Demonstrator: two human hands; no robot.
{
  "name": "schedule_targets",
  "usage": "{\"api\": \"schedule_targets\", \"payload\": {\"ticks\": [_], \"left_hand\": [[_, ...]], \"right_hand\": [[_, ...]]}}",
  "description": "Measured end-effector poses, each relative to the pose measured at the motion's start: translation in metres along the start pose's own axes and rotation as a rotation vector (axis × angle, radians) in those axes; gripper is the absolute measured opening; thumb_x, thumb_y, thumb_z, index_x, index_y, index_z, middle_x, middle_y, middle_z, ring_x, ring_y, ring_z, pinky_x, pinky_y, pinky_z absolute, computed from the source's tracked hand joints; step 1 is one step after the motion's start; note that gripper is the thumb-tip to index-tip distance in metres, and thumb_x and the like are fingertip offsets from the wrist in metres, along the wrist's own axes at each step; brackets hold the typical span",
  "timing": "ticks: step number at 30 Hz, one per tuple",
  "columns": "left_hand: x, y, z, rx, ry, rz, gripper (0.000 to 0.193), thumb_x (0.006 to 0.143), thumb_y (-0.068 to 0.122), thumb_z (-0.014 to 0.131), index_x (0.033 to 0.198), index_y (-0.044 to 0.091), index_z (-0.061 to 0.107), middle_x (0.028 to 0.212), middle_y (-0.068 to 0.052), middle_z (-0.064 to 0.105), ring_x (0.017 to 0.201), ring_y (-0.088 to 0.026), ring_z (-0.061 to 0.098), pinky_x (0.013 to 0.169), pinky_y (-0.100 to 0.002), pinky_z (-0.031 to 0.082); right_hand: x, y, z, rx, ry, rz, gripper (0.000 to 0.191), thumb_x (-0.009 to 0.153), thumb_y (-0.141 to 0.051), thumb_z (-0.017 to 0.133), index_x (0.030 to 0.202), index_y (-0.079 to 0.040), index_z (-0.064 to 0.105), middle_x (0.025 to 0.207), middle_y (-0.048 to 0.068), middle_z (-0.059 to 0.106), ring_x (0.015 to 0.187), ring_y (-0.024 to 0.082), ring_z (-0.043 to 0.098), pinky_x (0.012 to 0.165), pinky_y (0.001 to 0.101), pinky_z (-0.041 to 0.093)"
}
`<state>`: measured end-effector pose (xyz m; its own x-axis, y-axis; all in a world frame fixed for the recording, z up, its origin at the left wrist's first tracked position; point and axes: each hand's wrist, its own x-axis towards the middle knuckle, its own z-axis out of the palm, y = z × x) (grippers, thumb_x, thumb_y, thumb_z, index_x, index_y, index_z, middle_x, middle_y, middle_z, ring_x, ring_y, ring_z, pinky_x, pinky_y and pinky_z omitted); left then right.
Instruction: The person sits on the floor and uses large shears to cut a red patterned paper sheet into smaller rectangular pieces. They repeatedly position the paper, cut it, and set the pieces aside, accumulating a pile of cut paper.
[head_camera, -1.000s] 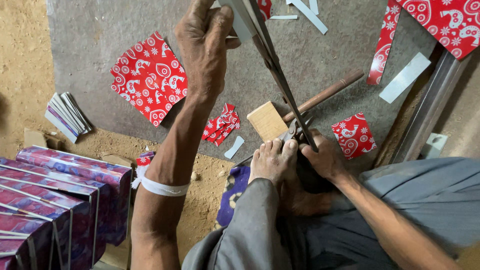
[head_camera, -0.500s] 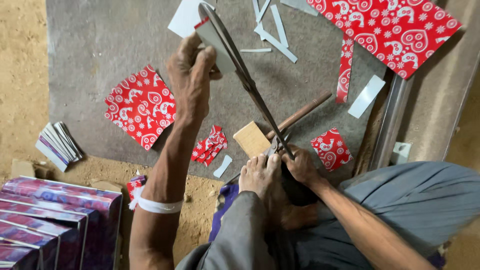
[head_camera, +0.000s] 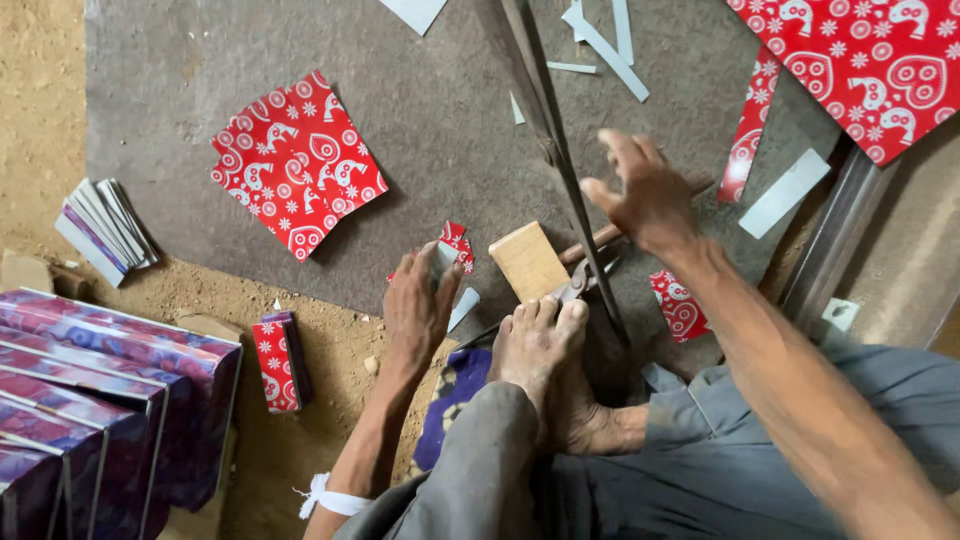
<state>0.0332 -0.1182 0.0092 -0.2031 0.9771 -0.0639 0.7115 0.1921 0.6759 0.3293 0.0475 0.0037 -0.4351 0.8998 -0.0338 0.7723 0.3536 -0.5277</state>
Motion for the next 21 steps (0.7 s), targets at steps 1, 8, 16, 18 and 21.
{"api": "schedule_targets", "payload": {"ticks": [1, 8, 16, 18, 21], "left_hand": [[-0.004, -0.004, 0.0, 0.154, 0.07, 0.158, 0.047, 0.097, 0.03, 0.067, 0.133, 0.0, 0.061, 0.111, -0.018, 0.065, 0.1, -0.036, 0.062, 0.09, -0.044, 0.049], [-0.005, -0.029, -0.008, 0.143, -0.099, -0.144, 0.051, 0.097, 0.034, 0.067, 0.136, 0.002, 0.06, 0.111, -0.017, 0.069, 0.1, -0.033, 0.067, 0.087, -0.045, 0.05], [0.007, -0.007, -0.006, -0.632, -0.173, -0.534, 0.049, 0.093, 0.037, 0.067, 0.125, 0.001, 0.067, 0.086, -0.002, 0.07, 0.073, -0.01, 0.062, 0.064, -0.028, 0.052], [0.01, 0.003, -0.007, -0.734, -0.162, -0.533, 0.044, 0.094, 0.034, 0.067, 0.121, 0.0, 0.068, 0.085, -0.001, 0.066, 0.07, -0.009, 0.056, 0.061, -0.026, 0.047], [0.013, 0.014, -0.009, -0.904, -0.133, -0.539, 0.036, 0.096, 0.031, 0.064, 0.115, 0.0, 0.068, 0.082, -0.002, 0.062, 0.067, -0.009, 0.053, 0.059, -0.025, 0.044]], "right_hand": [[0.024, -0.001, 0.009, -0.069, -0.022, -0.06, 0.068, 0.094, -0.036, 0.076, 0.147, -0.004, 0.05, 0.124, 0.021, 0.061, 0.112, 0.041, 0.061, 0.09, 0.052, 0.052], [0.131, -0.015, 0.056, -0.3, 0.039, -0.19, 0.076, 0.097, -0.061, 0.068, 0.136, 0.002, 0.053, 0.122, 0.023, 0.062, 0.111, 0.037, 0.064, 0.092, 0.0464, 0.053], [0.142, -0.012, 0.057, -0.468, 0.008, -0.302, 0.046, 0.098, -0.045, 0.062, 0.113, -0.002, 0.058, 0.108, 0.017, 0.063, 0.1, 0.028, 0.064, 0.087, 0.0392, 0.052], [0.139, -0.009, 0.047, -0.429, 0.056, -0.316, 0.04, 0.098, -0.041, 0.06, 0.107, -0.003, 0.059, 0.105, 0.015, 0.063, 0.097, 0.026, 0.064, 0.086, 0.0374, 0.052], [0.117, -0.008, 0.03, -0.066, -0.128, -0.154, 0.022, 0.101, -0.021, 0.064, 0.093, -0.001, 0.058, 0.098, 0.018, 0.062, 0.096, 0.028, 0.064, 0.087, 0.0428, 0.052]]}}
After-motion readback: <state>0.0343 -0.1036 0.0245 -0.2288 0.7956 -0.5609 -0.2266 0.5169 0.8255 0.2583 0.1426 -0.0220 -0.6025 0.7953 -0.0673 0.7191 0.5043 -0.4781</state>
